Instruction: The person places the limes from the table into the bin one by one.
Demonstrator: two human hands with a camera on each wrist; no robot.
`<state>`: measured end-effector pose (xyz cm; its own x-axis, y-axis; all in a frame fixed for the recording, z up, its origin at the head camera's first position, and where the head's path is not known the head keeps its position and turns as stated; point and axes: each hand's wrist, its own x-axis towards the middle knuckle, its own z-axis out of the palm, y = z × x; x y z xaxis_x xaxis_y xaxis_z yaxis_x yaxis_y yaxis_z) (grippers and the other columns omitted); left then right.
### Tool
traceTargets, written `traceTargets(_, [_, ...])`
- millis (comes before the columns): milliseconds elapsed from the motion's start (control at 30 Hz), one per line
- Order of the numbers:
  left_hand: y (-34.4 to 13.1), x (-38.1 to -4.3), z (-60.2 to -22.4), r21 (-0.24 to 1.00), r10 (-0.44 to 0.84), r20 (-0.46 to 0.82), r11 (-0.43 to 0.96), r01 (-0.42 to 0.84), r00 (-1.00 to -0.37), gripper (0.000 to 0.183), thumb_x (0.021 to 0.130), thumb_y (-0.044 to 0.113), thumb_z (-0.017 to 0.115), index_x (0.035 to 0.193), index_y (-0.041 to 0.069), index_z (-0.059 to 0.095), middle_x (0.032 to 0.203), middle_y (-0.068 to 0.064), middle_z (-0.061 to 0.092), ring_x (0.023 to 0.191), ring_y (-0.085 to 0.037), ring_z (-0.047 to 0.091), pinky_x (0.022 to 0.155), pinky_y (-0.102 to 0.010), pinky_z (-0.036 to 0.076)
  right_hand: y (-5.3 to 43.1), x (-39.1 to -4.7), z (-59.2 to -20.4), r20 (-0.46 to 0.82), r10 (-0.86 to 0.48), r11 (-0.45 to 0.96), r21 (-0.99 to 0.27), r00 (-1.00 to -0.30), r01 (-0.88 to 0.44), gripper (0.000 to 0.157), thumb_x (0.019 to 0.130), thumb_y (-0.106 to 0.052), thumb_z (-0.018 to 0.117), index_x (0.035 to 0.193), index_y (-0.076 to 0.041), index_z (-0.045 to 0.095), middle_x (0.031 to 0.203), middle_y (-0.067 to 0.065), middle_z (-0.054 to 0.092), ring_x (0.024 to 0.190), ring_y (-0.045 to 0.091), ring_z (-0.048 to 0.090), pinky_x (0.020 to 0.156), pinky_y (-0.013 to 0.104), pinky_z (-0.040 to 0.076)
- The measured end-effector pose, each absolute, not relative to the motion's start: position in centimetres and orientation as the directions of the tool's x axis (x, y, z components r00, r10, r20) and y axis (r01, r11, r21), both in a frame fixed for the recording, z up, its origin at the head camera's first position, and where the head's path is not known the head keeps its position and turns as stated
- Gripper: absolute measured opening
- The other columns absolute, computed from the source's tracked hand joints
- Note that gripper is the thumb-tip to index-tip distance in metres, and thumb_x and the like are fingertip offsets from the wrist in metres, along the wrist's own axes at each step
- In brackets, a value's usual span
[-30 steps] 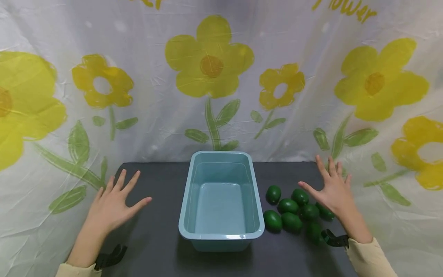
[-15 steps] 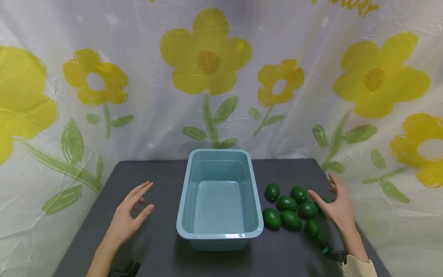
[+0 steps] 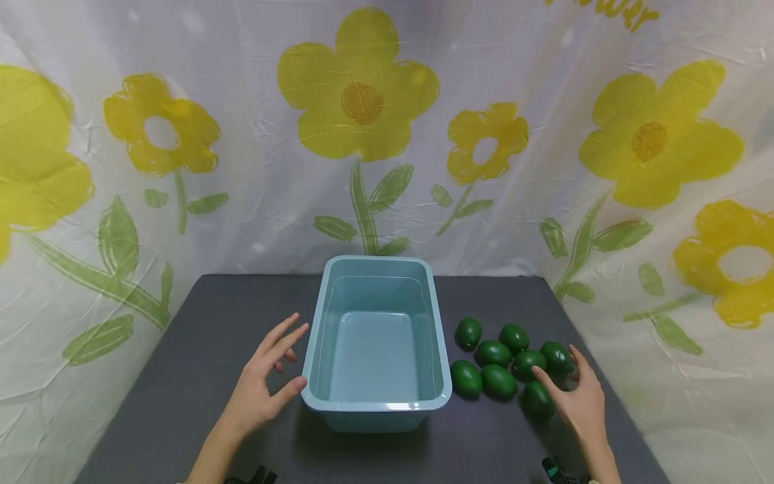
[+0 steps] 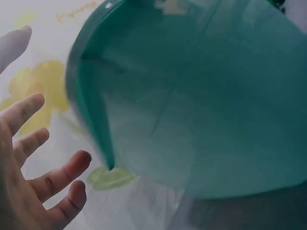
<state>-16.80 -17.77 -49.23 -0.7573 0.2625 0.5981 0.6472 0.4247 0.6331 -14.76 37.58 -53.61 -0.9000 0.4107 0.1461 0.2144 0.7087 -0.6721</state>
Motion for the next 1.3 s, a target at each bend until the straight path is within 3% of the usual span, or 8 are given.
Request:
traceTargets(100, [-16.8, -16.5, -49.5, 0.641, 0.263, 0.589, 0.424, 0.640, -0.764, 0.073, 0.086, 0.014, 0.078, 0.156, 0.015, 0.056, 0.165, -0.011, 0.043, 0.095, -0.015, 0.059, 0.073, -0.034, 0.046, 37.4, -14.5, -54.6, 0.132, 0.417, 0.709, -0.666, -0.899, 0.231, 0.100, 0.095, -0.055, 0.074, 0.166, -0.002, 0.029, 0.151, 0.032, 0.047, 0.119, 0.046, 0.052, 0.088, 0.064, 0.044])
traceTargets(333, [-15.3, -16.4, -50.6, 0.666, 0.237, 0.549, 0.455, 0.591, -0.802, 0.071, 0.087, 0.015, 0.078, 0.155, 0.020, 0.058, 0.167, -0.005, 0.042, 0.138, -0.013, 0.049, 0.088, -0.042, 0.058, 36.7, -14.4, -56.2, 0.121, 0.459, 0.683, -0.681, -0.880, 0.263, 0.094, 0.096, -0.053, 0.072, 0.164, 0.000, 0.033, 0.152, 0.032, 0.047, 0.116, 0.046, 0.053, 0.092, 0.064, 0.043])
traceTargets(533, [-14.6, -16.6, -51.3, 0.671, 0.219, 0.565, 0.439, 0.598, -0.795, 0.060, 0.091, 0.011, 0.074, 0.150, 0.018, 0.063, 0.163, -0.007, 0.048, 0.147, -0.021, 0.046, 0.100, -0.053, 0.053, 36.4, -14.5, -57.2, 0.108, 0.461, 0.692, -0.665, -0.881, 0.280, 0.090, 0.097, -0.054, 0.072, 0.161, 0.000, 0.039, 0.144, 0.036, 0.052, 0.114, 0.053, 0.060, 0.092, 0.066, 0.046])
traceTargets(700, [-14.2, -16.5, -51.7, 0.696, 0.194, 0.569, 0.405, 0.593, -0.799, 0.051, 0.092, 0.009, 0.070, 0.143, 0.016, 0.069, 0.161, -0.010, 0.050, 0.149, -0.017, 0.045, 0.101, -0.065, 0.047, 35.9, -14.5, -58.2, 0.129, 0.472, 0.707, -0.647, -0.872, 0.287, 0.085, 0.094, -0.052, 0.076, 0.156, -0.001, 0.048, 0.139, 0.036, 0.059, 0.111, 0.052, 0.063, 0.092, 0.066, 0.047])
traceTargets(1067, [-13.9, -16.3, -52.5, 0.736, 0.162, 0.552, 0.367, 0.569, -0.818, 0.050, 0.092, 0.007, 0.067, 0.140, 0.022, 0.071, 0.163, -0.008, 0.048, 0.149, -0.012, 0.042, 0.108, -0.041, 0.045, 34.4, -12.9, -59.1, 0.125, 0.584, 0.665, -0.641, -0.802, 0.384, 0.091, 0.087, -0.056, 0.083, 0.148, 0.003, 0.052, 0.127, 0.038, 0.063, 0.112, 0.054, 0.060, 0.094, 0.067, 0.044])
traceTargets(1300, [-13.9, -16.5, -52.4, 0.729, 0.168, 0.567, 0.354, 0.586, -0.806, 0.050, 0.091, 0.005, 0.066, 0.139, 0.020, 0.071, 0.162, -0.009, 0.048, 0.148, -0.012, 0.043, 0.105, -0.039, 0.049, 33.9, -12.1, -59.8, 0.159, 0.615, 0.664, -0.633, -0.772, 0.398, 0.077, 0.086, -0.052, 0.084, 0.134, 0.003, 0.061, 0.115, 0.035, 0.067, 0.095, 0.050, 0.062, 0.084, 0.064, 0.045])
